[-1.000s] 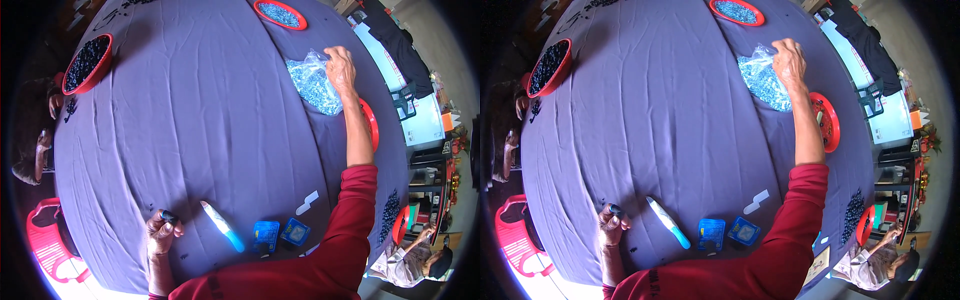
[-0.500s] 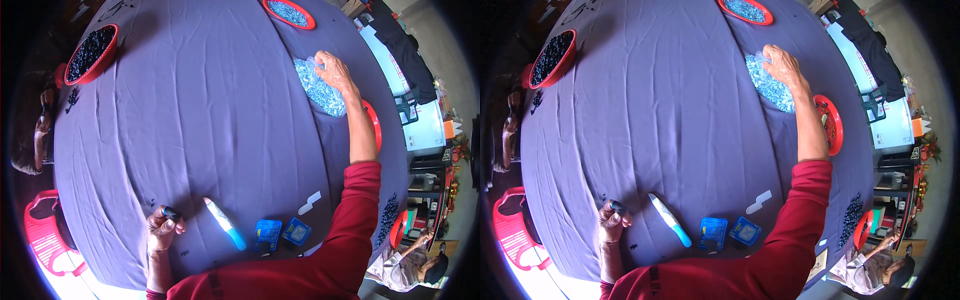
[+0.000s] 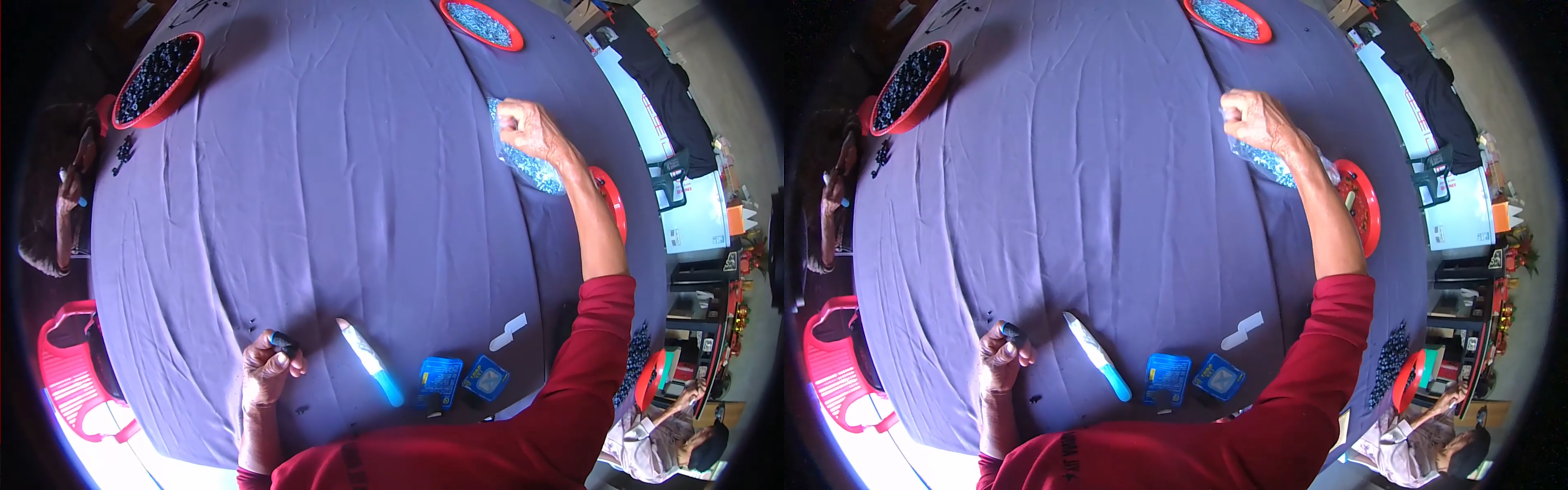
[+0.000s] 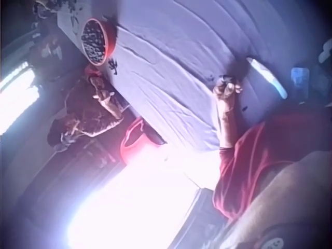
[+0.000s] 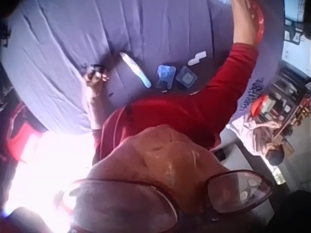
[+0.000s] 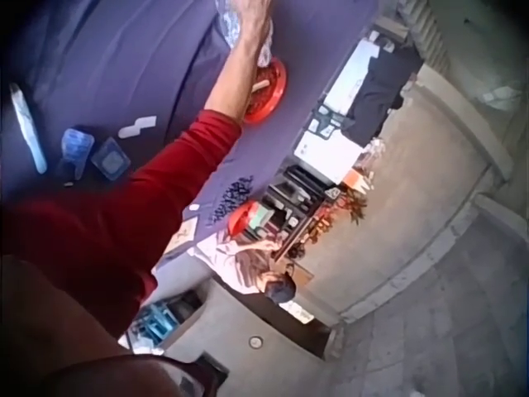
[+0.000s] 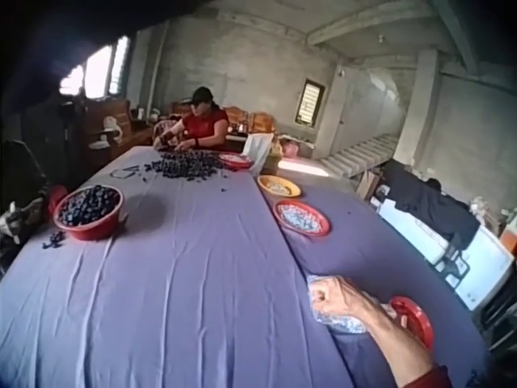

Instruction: Assembling small black plastic parts by manually inserting white cylindrical components into them.

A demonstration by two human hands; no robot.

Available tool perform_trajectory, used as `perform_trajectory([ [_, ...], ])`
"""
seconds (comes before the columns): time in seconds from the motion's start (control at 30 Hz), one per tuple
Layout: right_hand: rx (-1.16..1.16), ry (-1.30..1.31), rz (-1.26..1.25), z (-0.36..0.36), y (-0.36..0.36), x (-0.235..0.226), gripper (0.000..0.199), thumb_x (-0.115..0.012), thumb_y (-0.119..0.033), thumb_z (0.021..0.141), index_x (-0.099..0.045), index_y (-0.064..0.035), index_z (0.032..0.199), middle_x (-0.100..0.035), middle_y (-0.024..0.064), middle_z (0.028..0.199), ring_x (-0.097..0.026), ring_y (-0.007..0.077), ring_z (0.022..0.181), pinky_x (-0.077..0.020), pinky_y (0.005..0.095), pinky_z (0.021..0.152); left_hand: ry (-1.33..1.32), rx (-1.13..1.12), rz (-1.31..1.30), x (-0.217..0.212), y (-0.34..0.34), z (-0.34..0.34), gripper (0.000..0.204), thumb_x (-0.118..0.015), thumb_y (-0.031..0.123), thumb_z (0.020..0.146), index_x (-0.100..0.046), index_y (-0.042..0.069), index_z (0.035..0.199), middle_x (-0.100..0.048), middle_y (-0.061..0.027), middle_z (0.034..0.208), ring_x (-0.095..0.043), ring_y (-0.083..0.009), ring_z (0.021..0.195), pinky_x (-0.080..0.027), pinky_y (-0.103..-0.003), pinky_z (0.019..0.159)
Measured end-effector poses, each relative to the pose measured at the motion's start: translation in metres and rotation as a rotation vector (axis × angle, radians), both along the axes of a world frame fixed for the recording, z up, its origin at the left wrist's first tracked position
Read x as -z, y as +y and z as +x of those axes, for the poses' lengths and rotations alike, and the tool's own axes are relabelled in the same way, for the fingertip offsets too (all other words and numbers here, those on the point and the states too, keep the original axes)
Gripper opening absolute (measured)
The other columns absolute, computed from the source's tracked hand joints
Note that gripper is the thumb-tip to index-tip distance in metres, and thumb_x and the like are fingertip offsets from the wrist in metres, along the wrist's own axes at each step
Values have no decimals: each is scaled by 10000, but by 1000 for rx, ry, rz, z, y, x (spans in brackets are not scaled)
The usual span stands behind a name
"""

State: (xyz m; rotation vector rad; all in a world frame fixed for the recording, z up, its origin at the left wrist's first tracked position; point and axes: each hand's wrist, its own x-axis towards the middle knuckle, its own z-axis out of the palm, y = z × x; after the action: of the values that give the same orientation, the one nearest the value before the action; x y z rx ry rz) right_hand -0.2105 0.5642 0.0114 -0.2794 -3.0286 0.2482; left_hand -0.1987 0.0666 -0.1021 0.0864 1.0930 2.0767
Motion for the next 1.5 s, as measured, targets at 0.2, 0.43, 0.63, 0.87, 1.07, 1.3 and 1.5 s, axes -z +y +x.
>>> perform_trajectory([
  [0.2, 11, -141, -341, 22, 0, 5, 170, -555, -108, 700, -426, -9, 650, -432, 86, 553, -436, 182, 520, -395, 332, 544, 15, 14, -26, -2, 3, 1, 168, -658, 127, 769, -547, 18, 833, -573, -105, 657, -543, -181, 557, -459, -305, 553],
  [0.43, -80, 87, -264, 54, -5, 4, 156, -583, -132, 805, -562, 16, 760, -460, 56, 676, -439, 109, 605, -372, 283, 563, 36, 12, -56, -1, 4, 1, 225, -671, 195, 762, -531, 38, 841, -546, -83, 625, -505, -166, 517, -440, -304, 532],
  [0.63, -16, 8, -509, 53, -18, -6, 179, -514, -131, 834, -644, -17, 883, -567, 33, 737, -458, 118, 554, -401, 259, 555, 38, 9, -48, 0, 4, 1, 218, -669, 192, 765, -535, 44, 852, -544, -82, 627, -499, -163, 523, -433, -302, 532],
  [0.87, 127, -173, 154, 63, 28, 30, 249, -456, -53, 770, -668, -68, 900, -626, 176, 733, -611, 270, 628, -485, 366, 606, 23, 6, -32, -2, 4, 3, 213, -668, 184, 765, -537, 43, 855, -546, -83, 635, -504, -163, 531, -436, -303, 537],
  [1.07, 478, -284, 529, 45, 38, 46, 165, -531, -160, 790, -662, -59, 793, -628, 194, 815, -619, 349, 773, -489, 431, 679, 16, 23, 11, 0, 4, 1, 185, -659, 146, 774, -558, 20, 864, -569, -92, 666, -526, -168, 568, -452, -308, 575],
  [1.3, 475, -171, 74, 51, 23, 27, 358, -578, -400, 778, -635, -54, 709, -623, 158, 717, -618, 325, 732, -472, 442, 659, 31, 8, -20, -2, 4, 2, 200, -651, 167, 779, -537, 27, 865, -548, -91, 640, -505, -165, 537, -438, -305, 541],
  [1.5, 288, 85, 305, 59, 30, 50, 340, -470, -310, 843, -637, -57, 689, -624, 168, 713, -628, 324, 716, -477, 449, 661, 38, 8, -3, 0, 4, 3, 199, -650, 170, 782, -541, 33, 877, -548, -91, 648, -500, -166, 542, -433, -305, 542],
])
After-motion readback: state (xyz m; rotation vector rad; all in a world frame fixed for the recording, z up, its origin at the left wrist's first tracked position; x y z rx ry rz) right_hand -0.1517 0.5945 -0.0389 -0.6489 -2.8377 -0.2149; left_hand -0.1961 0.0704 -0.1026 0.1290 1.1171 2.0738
